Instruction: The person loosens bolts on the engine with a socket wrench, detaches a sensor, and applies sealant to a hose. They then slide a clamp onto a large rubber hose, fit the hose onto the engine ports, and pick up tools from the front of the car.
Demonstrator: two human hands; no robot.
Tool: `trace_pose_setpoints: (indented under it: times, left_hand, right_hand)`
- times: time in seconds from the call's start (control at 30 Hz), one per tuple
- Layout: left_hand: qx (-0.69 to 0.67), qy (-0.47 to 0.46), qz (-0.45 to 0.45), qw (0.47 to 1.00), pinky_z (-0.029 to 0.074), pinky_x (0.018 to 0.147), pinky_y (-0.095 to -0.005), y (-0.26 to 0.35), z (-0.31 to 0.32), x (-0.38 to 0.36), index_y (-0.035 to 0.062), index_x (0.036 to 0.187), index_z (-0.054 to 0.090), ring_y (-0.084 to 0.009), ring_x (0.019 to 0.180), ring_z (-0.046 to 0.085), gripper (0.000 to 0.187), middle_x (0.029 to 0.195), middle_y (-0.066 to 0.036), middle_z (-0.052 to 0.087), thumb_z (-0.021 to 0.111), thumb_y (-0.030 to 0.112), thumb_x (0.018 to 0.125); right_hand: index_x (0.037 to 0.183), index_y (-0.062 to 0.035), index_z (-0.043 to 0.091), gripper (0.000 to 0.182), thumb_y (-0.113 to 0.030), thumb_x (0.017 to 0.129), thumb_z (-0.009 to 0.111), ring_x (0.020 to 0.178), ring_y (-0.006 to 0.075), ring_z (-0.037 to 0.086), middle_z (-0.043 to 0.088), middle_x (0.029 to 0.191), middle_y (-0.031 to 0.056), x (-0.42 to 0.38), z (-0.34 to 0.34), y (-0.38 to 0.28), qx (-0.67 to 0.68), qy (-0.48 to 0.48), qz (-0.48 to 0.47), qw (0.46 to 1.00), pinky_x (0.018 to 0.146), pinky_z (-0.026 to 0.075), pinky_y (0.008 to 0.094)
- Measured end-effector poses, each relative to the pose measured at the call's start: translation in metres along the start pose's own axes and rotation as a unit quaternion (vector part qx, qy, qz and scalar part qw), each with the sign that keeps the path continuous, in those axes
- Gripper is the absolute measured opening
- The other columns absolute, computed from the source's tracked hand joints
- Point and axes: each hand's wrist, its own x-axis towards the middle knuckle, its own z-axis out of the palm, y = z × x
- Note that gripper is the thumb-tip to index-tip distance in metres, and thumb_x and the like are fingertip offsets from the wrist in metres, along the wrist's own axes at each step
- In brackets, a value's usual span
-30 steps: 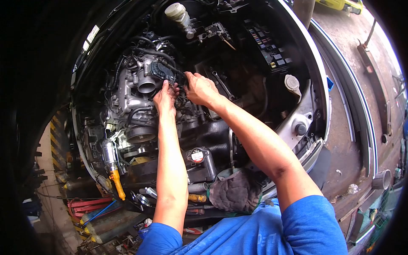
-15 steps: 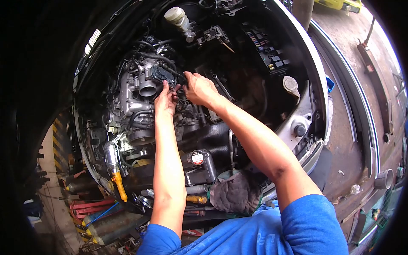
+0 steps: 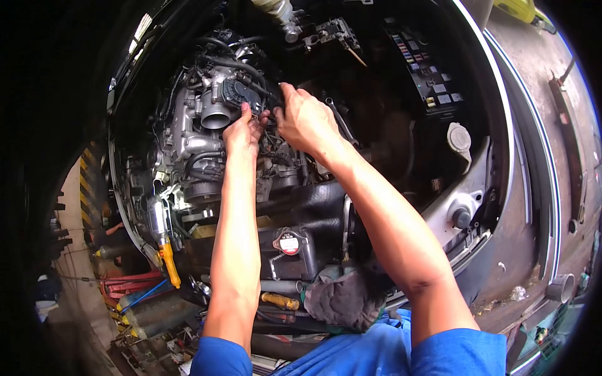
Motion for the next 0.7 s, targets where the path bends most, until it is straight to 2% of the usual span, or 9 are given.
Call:
trace_pose_setpoints:
  times: [0.13, 0.23, 0.37, 0.4, 0.6, 0.67, 0.7]
  left_hand:
    - [0.001, -0.001, 0.030, 1.000, 0.064, 0.062, -0.0349, -0.005, 0.002, 0.002, -0.0122, 0.104, 0.052, -0.0292, 0.073, 0.074, 0.044, 0.087, -0.017, 0.068, 0.075, 0.024, 0.096]
    - [0.011, -0.013, 0.020, 1.000, 0.064, 0.062, -0.0353, -0.001, -0.002, 0.002, -0.0141, 0.108, 0.050, -0.0297, 0.073, 0.074, 0.047, 0.086, -0.018, 0.067, 0.075, 0.024, 0.096]
    - [0.023, -0.063, 0.032, 0.997, 0.065, 0.064, -0.0355, -0.005, -0.009, 0.005, -0.0148, 0.112, 0.048, -0.0310, 0.078, 0.076, 0.051, 0.092, -0.023, 0.070, 0.073, 0.027, 0.097]
    - [0.043, -0.051, 0.025, 0.997, 0.066, 0.065, -0.0349, -0.001, -0.007, 0.001, -0.0143, 0.113, 0.048, -0.0315, 0.082, 0.076, 0.052, 0.094, -0.025, 0.070, 0.072, 0.029, 0.097]
    - [0.082, -0.050, 0.012, 0.995, 0.065, 0.069, -0.0350, 0.009, -0.007, -0.003, -0.0132, 0.109, 0.052, -0.0311, 0.082, 0.076, 0.048, 0.096, -0.026, 0.071, 0.076, 0.026, 0.095]
    - [0.079, -0.041, 0.002, 0.996, 0.064, 0.067, -0.0351, 0.007, -0.008, 0.000, -0.0131, 0.107, 0.053, -0.0321, 0.081, 0.076, 0.043, 0.094, -0.024, 0.070, 0.075, 0.022, 0.096]
    - [0.074, -0.039, 0.001, 0.996, 0.064, 0.066, -0.0352, 0.008, -0.008, 0.007, -0.0131, 0.107, 0.054, -0.0326, 0.081, 0.076, 0.041, 0.093, -0.023, 0.070, 0.074, 0.020, 0.096]
  right_hand:
    - [0.142, -0.0013, 0.052, 0.053, -0.027, 0.097, 0.063, 0.117, 0.0401, 0.065, 0.067, 0.123, 0.0249, -0.008, -0.001, 0.005, -0.015, -0.003, 0.032, 0.999, 0.100, 0.051, 0.0475]
    - [0.141, -0.0005, 0.053, 0.054, -0.028, 0.096, 0.064, 0.118, 0.0408, 0.064, 0.067, 0.123, 0.0257, -0.002, -0.005, -0.005, 0.004, 0.009, 0.020, 1.000, 0.101, 0.051, 0.0470]
    - [0.142, -0.0008, 0.053, 0.054, -0.027, 0.096, 0.064, 0.118, 0.0404, 0.065, 0.068, 0.122, 0.0259, -0.006, -0.007, 0.004, 0.001, 0.010, 0.016, 1.000, 0.101, 0.051, 0.0468]
    - [0.142, -0.0007, 0.053, 0.054, -0.027, 0.096, 0.064, 0.118, 0.0405, 0.065, 0.068, 0.122, 0.0260, -0.008, -0.009, 0.001, 0.007, 0.004, 0.019, 1.000, 0.101, 0.051, 0.0468]
    - [0.141, -0.0001, 0.053, 0.053, -0.026, 0.097, 0.063, 0.119, 0.0406, 0.064, 0.067, 0.125, 0.0262, -0.004, -0.017, -0.004, 0.031, -0.020, 0.030, 0.999, 0.103, 0.050, 0.0473]
    - [0.141, 0.0004, 0.053, 0.053, -0.027, 0.097, 0.064, 0.120, 0.0405, 0.063, 0.067, 0.125, 0.0261, -0.003, -0.018, -0.005, 0.039, -0.026, 0.034, 0.998, 0.104, 0.049, 0.0473]
    - [0.136, 0.0020, 0.054, 0.047, -0.021, 0.095, 0.059, 0.106, 0.0452, 0.068, 0.067, 0.118, 0.0284, -0.003, -0.015, -0.005, 0.033, 0.010, 0.000, 0.999, 0.094, 0.055, 0.0517]
